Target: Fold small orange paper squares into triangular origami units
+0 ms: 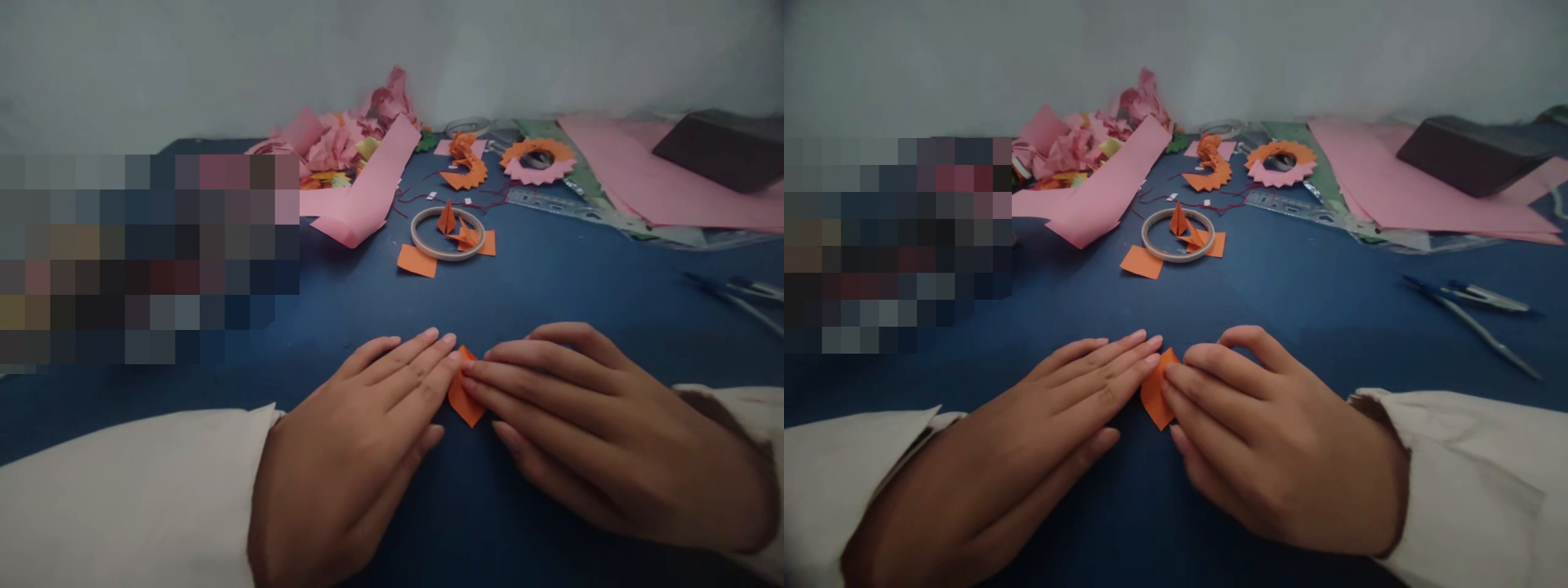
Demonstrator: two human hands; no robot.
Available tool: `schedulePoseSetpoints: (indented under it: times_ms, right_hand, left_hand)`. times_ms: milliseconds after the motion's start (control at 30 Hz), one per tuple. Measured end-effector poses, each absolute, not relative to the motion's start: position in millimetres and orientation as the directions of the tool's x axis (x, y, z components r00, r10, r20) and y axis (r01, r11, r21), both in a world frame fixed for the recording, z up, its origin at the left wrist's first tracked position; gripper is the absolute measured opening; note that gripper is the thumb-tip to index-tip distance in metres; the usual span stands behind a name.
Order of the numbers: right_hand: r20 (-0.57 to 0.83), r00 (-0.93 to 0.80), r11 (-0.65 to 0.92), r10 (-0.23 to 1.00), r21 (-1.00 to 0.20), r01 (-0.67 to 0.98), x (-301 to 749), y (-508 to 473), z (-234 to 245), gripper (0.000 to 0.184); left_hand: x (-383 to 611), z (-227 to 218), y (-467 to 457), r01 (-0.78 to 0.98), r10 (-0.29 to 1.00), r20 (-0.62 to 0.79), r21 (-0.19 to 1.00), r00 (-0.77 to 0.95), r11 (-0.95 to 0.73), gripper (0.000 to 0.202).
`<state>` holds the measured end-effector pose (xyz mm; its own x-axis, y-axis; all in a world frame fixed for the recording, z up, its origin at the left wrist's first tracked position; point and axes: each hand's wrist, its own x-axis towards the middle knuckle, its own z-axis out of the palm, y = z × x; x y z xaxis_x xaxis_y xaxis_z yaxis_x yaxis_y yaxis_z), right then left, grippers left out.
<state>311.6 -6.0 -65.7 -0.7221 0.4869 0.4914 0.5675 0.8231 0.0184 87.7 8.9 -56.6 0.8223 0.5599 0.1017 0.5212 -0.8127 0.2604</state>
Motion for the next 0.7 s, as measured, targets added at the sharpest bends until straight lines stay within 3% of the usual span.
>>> schedulePoseSetpoints:
  times_ms: [233, 700]
  right_hand:
    - [0.514, -0.713, 0.829, 0.478, 0.006, 0.560, 310.8, -3.8, -65.3, 0.018]
    - [0.549, -0.648, 0.815, 0.527, -0.112, 0.568, 312.5, -3.4, -66.9, 0.014]
  left_hand:
    - [87.8, -55.8, 9.9, 0.471, 0.530, 0.102, 0.341, 0.842, -0.814, 0.042]
    - [89.4, -55.2, 9.2, 0.452, 0.510, 0.168, 0.291, 0.844, -0.843, 0.038]
